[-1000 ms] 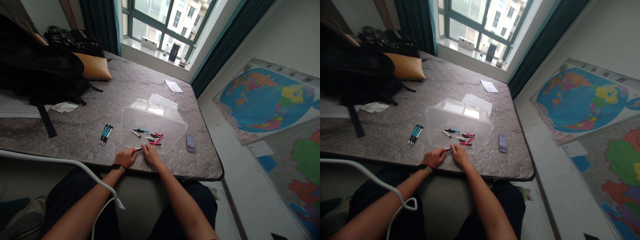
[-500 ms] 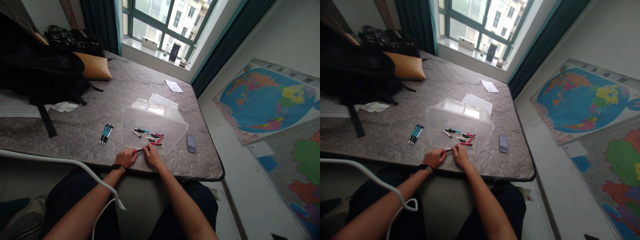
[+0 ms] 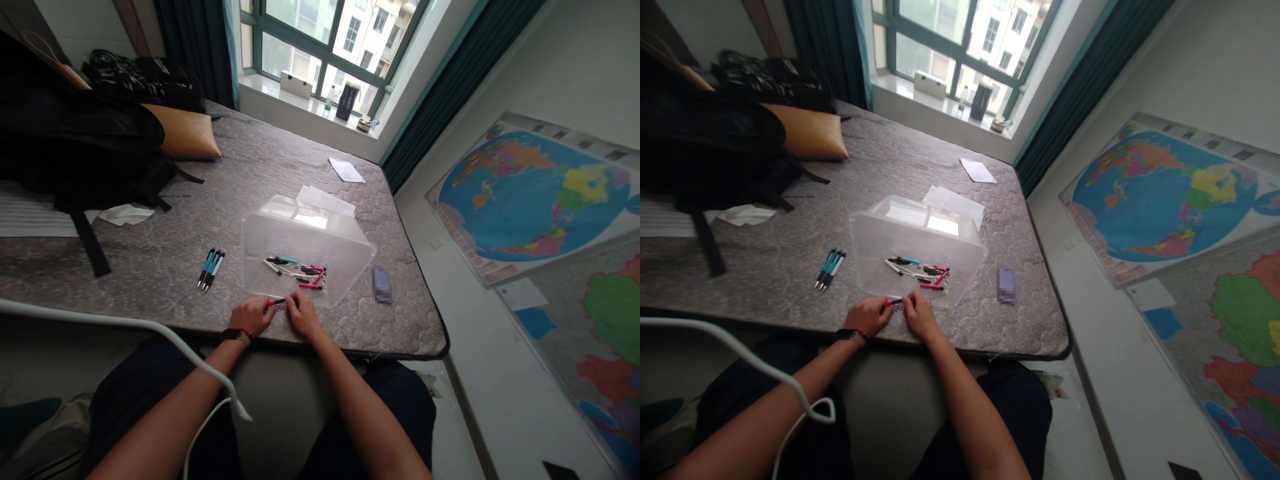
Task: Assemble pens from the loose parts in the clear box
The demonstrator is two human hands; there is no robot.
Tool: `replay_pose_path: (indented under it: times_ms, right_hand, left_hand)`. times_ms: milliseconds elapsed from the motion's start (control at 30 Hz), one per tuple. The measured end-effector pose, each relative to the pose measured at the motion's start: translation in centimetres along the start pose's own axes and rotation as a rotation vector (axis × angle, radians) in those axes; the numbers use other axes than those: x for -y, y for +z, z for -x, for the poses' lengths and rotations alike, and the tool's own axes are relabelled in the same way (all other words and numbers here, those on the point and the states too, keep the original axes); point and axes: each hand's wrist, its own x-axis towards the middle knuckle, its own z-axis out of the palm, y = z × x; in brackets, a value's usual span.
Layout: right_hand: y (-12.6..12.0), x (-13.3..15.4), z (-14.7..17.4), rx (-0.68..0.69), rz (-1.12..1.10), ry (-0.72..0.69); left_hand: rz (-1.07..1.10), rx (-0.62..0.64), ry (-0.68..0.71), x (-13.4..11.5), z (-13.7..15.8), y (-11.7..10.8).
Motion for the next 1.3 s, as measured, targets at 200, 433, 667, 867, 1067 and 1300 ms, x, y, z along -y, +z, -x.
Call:
replay_pose_path:
  times_ms: [200,433,667,867,1067,1300]
  right_hand:
    - [0.3,-1.0,-0.2,-0.047,0.062,-0.01]
    - [0.5,-1.5,-0.1,-0.015,-0.037,0.038]
    - [0.4,-1.4,0.2,-0.012,-0.062,0.052]
    - [0.5,-1.5,-0.1,-0.072,-0.021,0.011]
    - [0.4,-1.7,0.0,-0.061,-0.002,0.014]
    - [0.9,-1.8,-0.6,-0.125,0.071,0.026]
  left_hand:
    - [0.005,0.017,-0.005,0.0,0.0,0.1]
    - [-0.027,0.042,-0.005,-0.2,0.1,0.0]
    - [-0.029,0.054,0.015,-0.2,0.0,-0.1]
    - [-0.026,0.032,0.017,-0.1,0.1,0.0]
    - [-0.031,0.032,0.035,-0.1,0.0,0.1]
    - [-0.014,0.037,0.027,-0.2,0.1,-0.1]
